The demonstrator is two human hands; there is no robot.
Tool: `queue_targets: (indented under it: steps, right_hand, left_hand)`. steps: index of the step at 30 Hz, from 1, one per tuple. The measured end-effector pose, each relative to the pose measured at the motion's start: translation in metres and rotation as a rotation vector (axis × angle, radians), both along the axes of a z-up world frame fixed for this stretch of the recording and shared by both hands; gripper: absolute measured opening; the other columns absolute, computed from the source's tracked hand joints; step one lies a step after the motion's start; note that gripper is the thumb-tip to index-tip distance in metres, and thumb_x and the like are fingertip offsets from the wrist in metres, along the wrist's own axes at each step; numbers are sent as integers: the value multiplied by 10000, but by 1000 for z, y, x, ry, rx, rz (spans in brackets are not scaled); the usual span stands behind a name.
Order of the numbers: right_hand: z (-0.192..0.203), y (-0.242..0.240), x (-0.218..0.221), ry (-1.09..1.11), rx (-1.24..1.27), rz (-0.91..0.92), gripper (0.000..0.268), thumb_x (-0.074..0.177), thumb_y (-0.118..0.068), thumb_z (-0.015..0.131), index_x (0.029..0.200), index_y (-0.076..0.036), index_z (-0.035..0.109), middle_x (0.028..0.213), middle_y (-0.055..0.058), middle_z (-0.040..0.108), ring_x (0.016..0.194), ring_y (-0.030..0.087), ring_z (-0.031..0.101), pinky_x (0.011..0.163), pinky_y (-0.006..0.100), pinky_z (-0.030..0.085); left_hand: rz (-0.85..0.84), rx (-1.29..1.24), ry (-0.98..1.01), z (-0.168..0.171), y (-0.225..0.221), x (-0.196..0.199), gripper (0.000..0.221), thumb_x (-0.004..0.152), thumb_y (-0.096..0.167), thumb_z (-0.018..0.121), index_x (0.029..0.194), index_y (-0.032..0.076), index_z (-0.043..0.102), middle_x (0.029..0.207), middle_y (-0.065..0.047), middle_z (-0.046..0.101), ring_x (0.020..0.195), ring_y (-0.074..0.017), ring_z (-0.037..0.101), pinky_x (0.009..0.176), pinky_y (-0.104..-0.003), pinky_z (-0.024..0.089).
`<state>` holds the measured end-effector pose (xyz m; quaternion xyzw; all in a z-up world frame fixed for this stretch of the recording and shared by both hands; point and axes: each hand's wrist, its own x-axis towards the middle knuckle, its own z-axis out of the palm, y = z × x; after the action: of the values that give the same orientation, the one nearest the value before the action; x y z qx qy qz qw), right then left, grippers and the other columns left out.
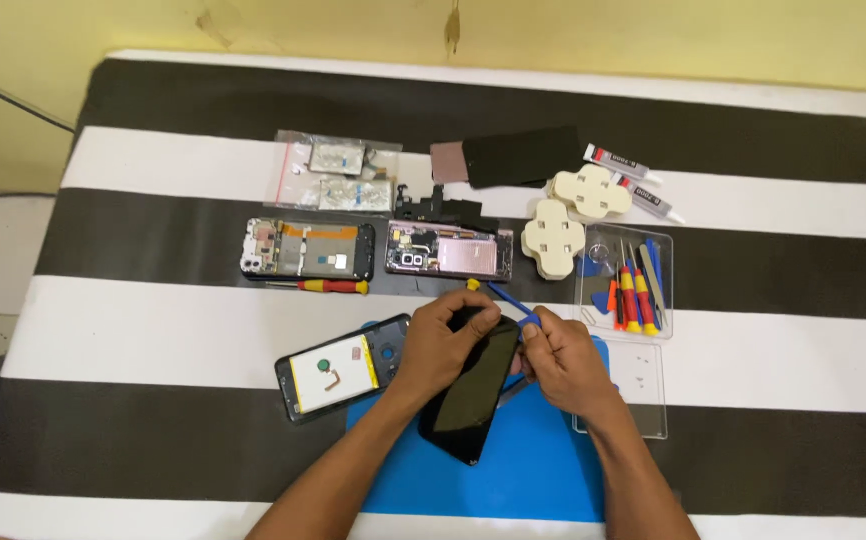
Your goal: Disassembling a mobile phone using a prying tool to access and remove internal components
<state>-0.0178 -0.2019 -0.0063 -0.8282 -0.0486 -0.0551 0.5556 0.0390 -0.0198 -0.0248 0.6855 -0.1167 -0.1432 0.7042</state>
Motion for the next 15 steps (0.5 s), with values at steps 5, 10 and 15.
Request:
queue_targets:
  steps: [5, 10, 15]
  right_hand:
    - [-1, -2, 3, 11, 42, 15, 422, 1049, -108, 445, 641, -103, 552, 375, 60, 573, 346, 174, 503, 420, 286, 440]
    - [14, 9, -2, 26, -2, -30, 408, 1047, -101, 468, 645, -90, 536, 377, 74, 551, 365, 188, 482, 428, 315, 432]
    - [7, 10, -4, 30, -8, -69, 424, 1054, -106, 458, 639, -100, 543, 386, 71, 588, 369, 212, 524, 451, 318, 460]
  left_hand:
    - [7, 3, -35, 1, -1, -1, 218, 981, 306, 744, 1050, 102, 775, 1007, -116, 770, 1065, -202, 662, 966, -443, 518]
    - [24, 47, -172, 13, -1, -6, 190, 1016, 268, 683, 1079, 106, 758, 1037, -153, 745, 1047, -339, 706, 948, -496, 539]
    - [47, 56, -483, 14, -1, -10, 116, 1003, 187, 668, 1066, 192, 764, 1089, -57, 597, 985, -309, 675, 927, -443, 550]
